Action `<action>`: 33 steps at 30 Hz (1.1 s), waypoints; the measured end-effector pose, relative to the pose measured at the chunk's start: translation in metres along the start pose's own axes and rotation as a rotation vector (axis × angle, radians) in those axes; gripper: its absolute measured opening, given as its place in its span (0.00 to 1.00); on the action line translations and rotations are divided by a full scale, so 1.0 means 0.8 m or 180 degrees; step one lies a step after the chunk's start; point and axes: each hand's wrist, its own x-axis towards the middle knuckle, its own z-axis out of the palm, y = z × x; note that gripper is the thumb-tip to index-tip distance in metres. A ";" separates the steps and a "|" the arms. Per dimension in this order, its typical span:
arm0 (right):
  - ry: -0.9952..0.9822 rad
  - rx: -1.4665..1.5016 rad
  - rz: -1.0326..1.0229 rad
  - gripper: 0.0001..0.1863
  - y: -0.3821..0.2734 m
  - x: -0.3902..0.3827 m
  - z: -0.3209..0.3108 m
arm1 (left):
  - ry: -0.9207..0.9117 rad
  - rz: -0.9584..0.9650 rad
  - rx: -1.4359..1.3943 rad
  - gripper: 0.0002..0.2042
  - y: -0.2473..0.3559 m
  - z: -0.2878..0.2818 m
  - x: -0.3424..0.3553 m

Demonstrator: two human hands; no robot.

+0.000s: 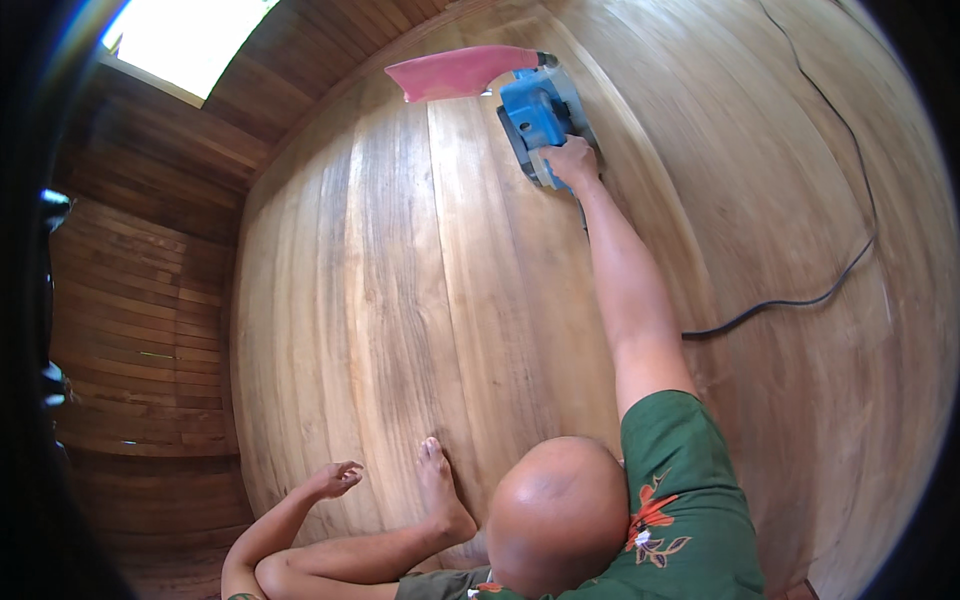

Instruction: The person sands a wooden floor using a handheld electric sander. They move the sander across the floor in various directions while kneeling and sitting, occasionally adjusting their position to reach different areas.

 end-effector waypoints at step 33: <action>-0.0718 -0.0125 0.1421 0.13 -0.245 -0.165 -0.126 | 0.2060 0.1079 0.0505 0.24 0.510 -0.676 0.361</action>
